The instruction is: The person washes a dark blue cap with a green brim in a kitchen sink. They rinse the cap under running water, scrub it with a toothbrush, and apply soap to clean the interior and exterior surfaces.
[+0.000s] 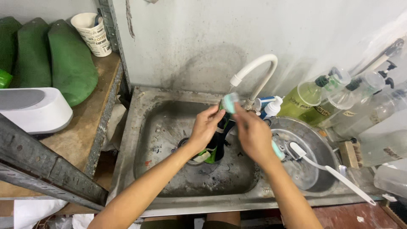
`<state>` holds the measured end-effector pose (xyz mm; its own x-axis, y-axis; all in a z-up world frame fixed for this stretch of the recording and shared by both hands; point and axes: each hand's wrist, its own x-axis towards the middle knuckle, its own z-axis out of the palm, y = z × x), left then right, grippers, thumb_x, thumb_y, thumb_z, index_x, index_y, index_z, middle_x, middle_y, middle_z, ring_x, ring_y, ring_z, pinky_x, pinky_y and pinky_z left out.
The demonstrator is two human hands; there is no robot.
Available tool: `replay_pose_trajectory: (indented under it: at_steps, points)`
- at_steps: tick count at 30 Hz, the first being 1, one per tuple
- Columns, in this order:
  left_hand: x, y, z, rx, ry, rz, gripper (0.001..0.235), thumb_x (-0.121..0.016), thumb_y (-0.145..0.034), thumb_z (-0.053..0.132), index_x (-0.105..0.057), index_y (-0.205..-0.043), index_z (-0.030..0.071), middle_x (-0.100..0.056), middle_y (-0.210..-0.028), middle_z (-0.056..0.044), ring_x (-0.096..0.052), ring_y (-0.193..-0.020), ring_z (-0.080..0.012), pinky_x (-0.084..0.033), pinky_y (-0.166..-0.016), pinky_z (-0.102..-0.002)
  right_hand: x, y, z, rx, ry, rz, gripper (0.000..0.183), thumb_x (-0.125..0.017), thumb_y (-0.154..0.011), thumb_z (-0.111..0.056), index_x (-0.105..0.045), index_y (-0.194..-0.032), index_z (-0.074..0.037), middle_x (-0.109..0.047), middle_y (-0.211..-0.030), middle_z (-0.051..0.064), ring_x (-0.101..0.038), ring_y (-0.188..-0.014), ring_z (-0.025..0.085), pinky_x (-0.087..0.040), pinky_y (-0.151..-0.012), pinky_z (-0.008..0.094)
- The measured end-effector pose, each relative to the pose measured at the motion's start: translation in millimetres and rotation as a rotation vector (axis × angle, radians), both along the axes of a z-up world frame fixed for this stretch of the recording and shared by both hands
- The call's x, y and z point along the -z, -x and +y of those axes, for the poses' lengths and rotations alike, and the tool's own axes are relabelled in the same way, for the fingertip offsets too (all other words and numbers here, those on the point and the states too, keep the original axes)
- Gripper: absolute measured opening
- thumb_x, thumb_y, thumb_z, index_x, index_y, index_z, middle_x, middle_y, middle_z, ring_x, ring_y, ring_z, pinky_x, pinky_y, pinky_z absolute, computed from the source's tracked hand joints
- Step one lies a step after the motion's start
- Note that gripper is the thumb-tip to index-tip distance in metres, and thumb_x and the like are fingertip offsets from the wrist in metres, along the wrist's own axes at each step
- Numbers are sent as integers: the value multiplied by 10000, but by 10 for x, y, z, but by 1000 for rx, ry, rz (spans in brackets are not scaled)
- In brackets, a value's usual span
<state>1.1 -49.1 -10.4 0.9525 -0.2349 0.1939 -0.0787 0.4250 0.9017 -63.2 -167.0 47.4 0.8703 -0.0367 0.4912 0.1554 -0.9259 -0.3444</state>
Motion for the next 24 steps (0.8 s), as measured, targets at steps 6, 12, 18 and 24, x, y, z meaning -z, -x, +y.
replay_pose_trajectory:
  at_steps: [6,12,18,24]
  points:
    - [-16,-20,71,-241,-208,-297,298,-481,-995,123,-592,-1241,-3,-602,-1224,-215,-525,-1187,-306,-472,-966,-430,295,-219,91,50,185,5,347,-456,-970,-323,-615,-1262,-224,-683,-862,153,-663,-719,423,-528,-594,570]
    - [55,-1,104,-290,-368,-433,259,-472,-987,86,-646,-1144,-25,-675,-1033,-208,-647,-988,-335,-546,-770,-383,373,-401,-57,72,175,-45,366,-436,-989,-342,-591,-1307,-249,-639,-770,115,-630,-622,432,-516,-501,539]
    - [281,-51,109,-294,-388,-535,186,-502,-949,44,-687,-951,33,-657,-790,-109,-632,-726,-211,-493,-637,-304,350,-352,-37,102,284,0,357,-447,-966,-319,-605,-1285,-301,-685,-851,80,-670,-631,404,-549,-546,534]
    - [-21,23,216,-286,-467,-554,251,-454,-995,116,-629,-1085,-40,-663,-894,-201,-661,-805,-314,-543,-681,-375,174,-159,2,144,278,-17,381,-454,-944,-266,-572,-1306,-283,-656,-884,108,-643,-667,453,-533,-567,582]
